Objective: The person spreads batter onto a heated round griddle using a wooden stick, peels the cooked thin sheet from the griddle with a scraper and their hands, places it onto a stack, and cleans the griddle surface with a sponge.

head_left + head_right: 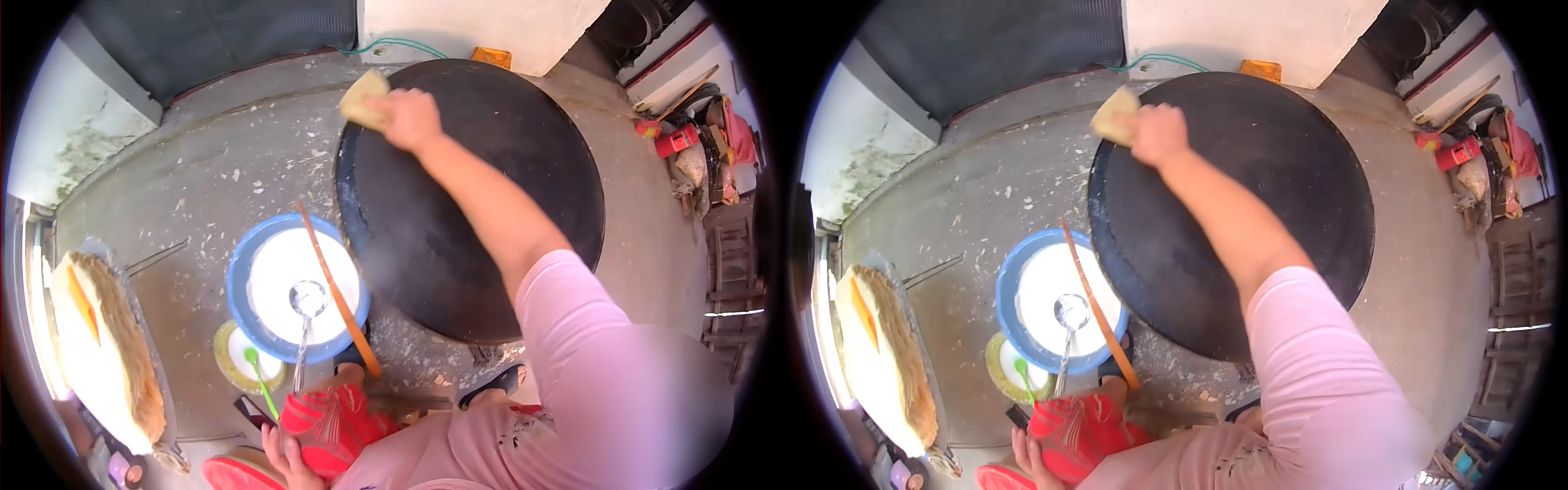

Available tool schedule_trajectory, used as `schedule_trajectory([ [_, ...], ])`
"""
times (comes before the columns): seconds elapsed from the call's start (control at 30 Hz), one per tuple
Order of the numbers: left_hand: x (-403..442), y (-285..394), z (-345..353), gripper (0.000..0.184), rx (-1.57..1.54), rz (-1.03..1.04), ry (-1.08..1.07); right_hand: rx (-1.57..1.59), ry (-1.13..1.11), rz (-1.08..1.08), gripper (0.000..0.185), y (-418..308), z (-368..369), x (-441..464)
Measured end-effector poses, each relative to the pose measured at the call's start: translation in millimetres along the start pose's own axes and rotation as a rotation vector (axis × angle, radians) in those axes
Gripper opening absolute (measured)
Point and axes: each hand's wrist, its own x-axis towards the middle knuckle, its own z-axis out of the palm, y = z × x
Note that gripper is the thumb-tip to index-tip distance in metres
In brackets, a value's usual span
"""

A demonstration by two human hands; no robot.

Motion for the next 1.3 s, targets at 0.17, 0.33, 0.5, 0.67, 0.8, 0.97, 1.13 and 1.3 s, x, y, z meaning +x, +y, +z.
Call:
schedule_trajectory([
  [0.17, 67.7, 62.1, -55.4, 0.096, -0.246, 0.032, -0.126, 0.38, -0.002, -0.348, 0.037, -90.0, -59.4, -114.2],
  [0.33, 47.0, 46.4, -50.7, 0.099, -0.311, 0.019, -0.1, 0.413, -0.287, -0.313, 0.041, -126.6, -158.7, -293.0],
  [0.5, 44.3, 39.8, -47.3, 0.097, -0.384, 0.04, -0.088, 0.518, -0.808, 0.658, 0.058, -131.1, -123.0, -435.2],
  [0.67, 48.5, 41.8, -47.0, 0.097, -0.362, 0.101, -0.07, 0.518, -0.413, 0.942, 0.062, -115.8, -33.5, -494.0],
  [0.8, 49.4, 40.7, -45.3, 0.096, -0.33, 0.156, -0.01, 0.614, -0.588, 0.99, 0.053, -107.4, 6.9, -506.4],
  [0.97, 45.5, 36.9, -38.7, 0.092, -0.239, 0.21, 0.032, 0.427, -0.771, 0.866, 0.054, -112.9, -15.5, -495.1],
  [1.13, 46.3, 40.0, -34.8, 0.093, -0.318, 0.212, 0.126, 1.162, -1.127, 0.885, 0.055, -150.5, -40.7, -464.6],
  [1.3, 41.6, 50.5, -25.2, 0.094, -0.311, 0.157, 0.153, 1.718, -1.217, 0.61, 0.068, -216.1, -112.3, -410.6],
])
